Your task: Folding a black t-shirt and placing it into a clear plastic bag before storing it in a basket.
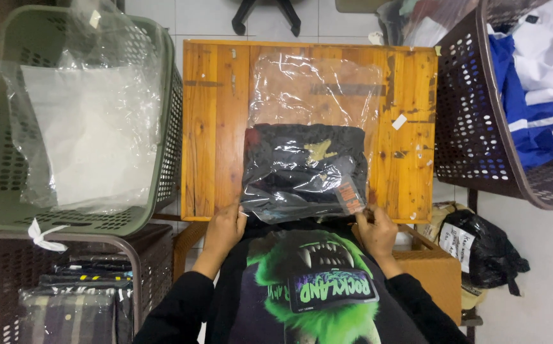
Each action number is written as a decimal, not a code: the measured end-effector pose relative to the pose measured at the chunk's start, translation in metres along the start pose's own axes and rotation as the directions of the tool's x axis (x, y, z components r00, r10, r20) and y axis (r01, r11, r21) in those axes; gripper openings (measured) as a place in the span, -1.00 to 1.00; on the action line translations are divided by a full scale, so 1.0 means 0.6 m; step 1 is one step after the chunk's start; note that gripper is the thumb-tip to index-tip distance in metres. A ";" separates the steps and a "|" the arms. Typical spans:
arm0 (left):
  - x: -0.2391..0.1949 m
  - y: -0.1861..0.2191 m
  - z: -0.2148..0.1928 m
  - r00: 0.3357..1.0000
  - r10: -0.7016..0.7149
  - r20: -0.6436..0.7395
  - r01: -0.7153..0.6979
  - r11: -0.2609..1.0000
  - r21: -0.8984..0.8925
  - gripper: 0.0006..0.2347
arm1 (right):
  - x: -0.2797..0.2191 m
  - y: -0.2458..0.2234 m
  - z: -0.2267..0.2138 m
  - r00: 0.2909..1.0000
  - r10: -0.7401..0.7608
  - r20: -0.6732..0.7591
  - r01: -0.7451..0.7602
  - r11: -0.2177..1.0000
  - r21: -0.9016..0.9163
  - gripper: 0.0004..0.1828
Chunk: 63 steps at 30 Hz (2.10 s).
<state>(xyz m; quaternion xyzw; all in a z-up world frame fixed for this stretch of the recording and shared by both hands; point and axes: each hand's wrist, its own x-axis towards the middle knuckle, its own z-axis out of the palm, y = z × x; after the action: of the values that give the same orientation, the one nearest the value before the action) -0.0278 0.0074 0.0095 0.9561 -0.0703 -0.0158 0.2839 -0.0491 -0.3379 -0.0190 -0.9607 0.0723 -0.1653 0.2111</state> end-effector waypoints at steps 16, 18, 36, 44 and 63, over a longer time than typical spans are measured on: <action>0.154 0.161 0.067 0.482 0.860 -0.167 -0.821 0.509 0.257 -0.86 | 0.075 -0.025 0.016 0.953 -0.206 -0.222 0.207 0.978 -0.020 -0.78; 0.153 0.156 0.054 0.554 0.821 -0.136 -0.809 0.570 0.143 -0.87 | 0.079 -0.042 -0.011 0.950 -0.229 -0.213 0.220 0.973 -0.067 -0.79; 0.199 0.193 -0.045 0.536 0.812 0.231 -0.712 0.581 -0.393 -0.67 | 0.031 -0.107 -0.036 0.518 0.096 0.850 -0.739 -0.450 0.501 -0.60; 0.285 0.193 0.027 0.710 0.629 0.315 -0.648 0.759 -0.054 -0.62 | 0.004 -0.100 -0.020 0.423 0.253 0.870 -0.632 -0.605 0.483 -0.96; 0.292 0.162 0.085 0.711 0.198 0.675 -0.450 0.866 0.219 -0.60 | 0.011 -0.148 -0.049 0.367 0.382 0.848 -0.542 -0.653 0.529 -0.85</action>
<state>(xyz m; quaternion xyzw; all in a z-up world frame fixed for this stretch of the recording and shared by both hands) 0.1295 -0.1259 0.0215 0.9013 -0.3330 -0.2712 0.0572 -0.0467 -0.2704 0.0465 -0.2139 0.4373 0.0519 0.8719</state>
